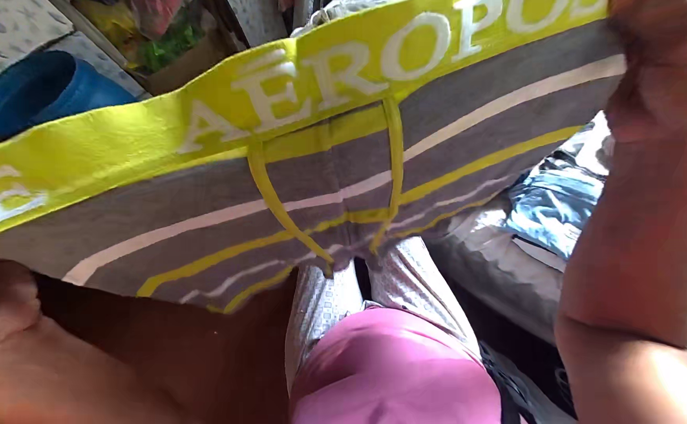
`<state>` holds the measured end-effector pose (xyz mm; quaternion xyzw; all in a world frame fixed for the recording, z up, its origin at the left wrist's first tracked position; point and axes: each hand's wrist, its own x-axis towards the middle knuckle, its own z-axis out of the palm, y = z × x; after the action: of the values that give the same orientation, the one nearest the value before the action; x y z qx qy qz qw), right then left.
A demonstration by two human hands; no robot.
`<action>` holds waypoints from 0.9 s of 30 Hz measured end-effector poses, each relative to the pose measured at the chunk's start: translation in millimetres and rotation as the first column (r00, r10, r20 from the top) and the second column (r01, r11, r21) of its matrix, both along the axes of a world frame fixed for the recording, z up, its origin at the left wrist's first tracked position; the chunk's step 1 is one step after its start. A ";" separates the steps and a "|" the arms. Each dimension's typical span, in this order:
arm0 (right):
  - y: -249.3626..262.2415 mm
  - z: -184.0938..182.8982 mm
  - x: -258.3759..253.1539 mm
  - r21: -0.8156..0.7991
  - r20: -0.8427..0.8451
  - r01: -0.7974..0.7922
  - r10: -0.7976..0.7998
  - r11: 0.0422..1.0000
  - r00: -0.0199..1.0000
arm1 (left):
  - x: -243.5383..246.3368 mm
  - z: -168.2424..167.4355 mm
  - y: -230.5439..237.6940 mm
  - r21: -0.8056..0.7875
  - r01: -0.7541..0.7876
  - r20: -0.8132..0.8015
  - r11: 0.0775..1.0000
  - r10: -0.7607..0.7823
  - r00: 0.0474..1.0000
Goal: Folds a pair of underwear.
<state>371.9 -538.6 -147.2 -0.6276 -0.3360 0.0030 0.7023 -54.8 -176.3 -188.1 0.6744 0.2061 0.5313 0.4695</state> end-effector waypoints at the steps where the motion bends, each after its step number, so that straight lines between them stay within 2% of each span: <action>1: 2.0 -7.0 1.6 -0.037 -0.011 -0.020 0.020 0.999 1.000 | 11.8 -6.0 -7.7 -0.007 0.043 -0.044 0.999 -0.043 0.998; 2: 4.9 -20.8 4.2 -0.084 -0.030 -0.060 0.058 0.995 0.998 | 17.8 -23.2 -3.0 0.034 0.148 -0.125 0.988 -0.143 0.982; 3: 9.0 -41.9 7.5 -0.135 -0.053 -0.100 0.094 0.986 0.994 | 18.7 -44.0 18.9 0.092 0.338 -0.247 0.937 -0.307 0.919; 5: 19.3 -100.3 13.7 -0.244 -0.129 -0.162 0.133 0.956 0.983 | 60.0 -72.4 12.5 -0.027 0.225 -0.293 0.974 -0.223 0.930; 7: 29.0 -173.1 23.4 -0.317 -0.156 -0.140 0.094 0.938 0.983 | 94.3 -122.5 8.1 -0.103 0.093 -0.339 0.990 -0.123 0.933; 9: 28.2 -239.0 28.0 -0.452 -0.088 -0.034 -0.007 0.891 0.996 | 102.6 -182.3 7.1 -0.181 0.074 -0.423 0.981 -0.145 0.895; 10: 24.8 -258.6 26.2 -0.539 -0.050 -0.003 -0.029 0.842 0.998 | 100.7 -203.1 2.2 -0.220 0.077 -0.476 0.972 -0.176 0.862; 11: 21.4 -269.5 21.0 -0.605 -0.025 0.008 -0.029 0.796 0.999 | 99.6 -214.2 -5.2 -0.240 0.095 -0.518 0.966 -0.210 0.829; 13: 14.3 -275.7 1.0 -0.652 0.046 0.041 -0.015 0.757 0.999 | 99.3 -214.8 -27.8 -0.216 0.161 -0.569 0.963 -0.258 0.781; 15: 6.3 -272.0 -27.0 -0.636 0.185 0.118 0.002 0.763 0.983 | 94.6 -206.1 -58.1 -0.139 0.233 -0.615 0.962 -0.268 0.742; 17: -2.3 -263.3 -57.8 -0.577 0.324 0.169 0.034 0.799 0.945 | 82.9 -200.9 -93.1 -0.161 0.297 -0.656 0.941 -0.327 0.681; 18: -6.9 -255.9 -75.9 -0.553 0.323 0.130 0.067 0.823 0.944 | 76.2 -201.7 -111.0 -0.247 0.320 -0.656 0.914 -0.402 0.639; 19: -11.6 -246.5 -96.4 -0.549 0.232 0.020 0.130 0.836 0.964 | 70.6 -203.1 -128.8 -0.374 0.331 -0.638 0.866 -0.500 0.586; 20: -15.3 -240.7 -117.6 -0.516 0.037 -0.153 0.200 0.843 0.979 | 66.7 -203.1 -145.9 -0.520 0.314 -0.595 0.794 -0.601 0.533; 21: -17.7 -237.5 -137.2 -0.434 -0.276 -0.375 0.275 0.819 0.921 | 64.7 -202.3 -161.0 -0.656 0.272 -0.526 0.704 -0.684 0.505; 22: -19.1 -234.7 -152.5 -0.304 -0.616 -0.585 0.313 0.752 0.723 | 64.2 -202.3 -172.8 -0.758 0.227 -0.438 0.611 -0.735 0.518; 23: -19.5 -235.1 -163.2 -0.155 -0.837 -0.711 0.291 0.686 0.463 | 64.3 -203.1 -180.8 -0.821 0.197 -0.359 0.537 -0.752 0.553; 24: -19.4 -238.1 -170.6 -0.027 -0.940 -0.756 0.241 0.654 0.242 | 64.5 -203.2 -185.3 -0.858 0.178 -0.300 0.483 -0.750 0.589; 25: -18.7 -240.7 -174.6 0.043 -0.976 -0.755 0.189 0.654 0.109 | 65.4 -202.3 -187.3 -0.881 0.165 -0.258 0.444 -0.743 0.618; 26: -17.2 -242.2 -174.7 0.069 -0.987 -0.740 0.155 0.669 0.048 | 66.8 -201.0 -188.0 -0.893 0.157 -0.234 0.422 -0.732 0.640; 27: -14.6 -242.7 -172.4 0.073 -0.991 -0.719 0.134 0.691 0.028 | 68.7 -200.5 -188.8 -0.897 0.146 -0.224 0.418 -0.713 0.664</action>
<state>199.5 -553.3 -389.9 -0.4826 0.0121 0.6927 0.5359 13.9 -365.1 -388.6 0.5294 0.3675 -0.0128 0.7646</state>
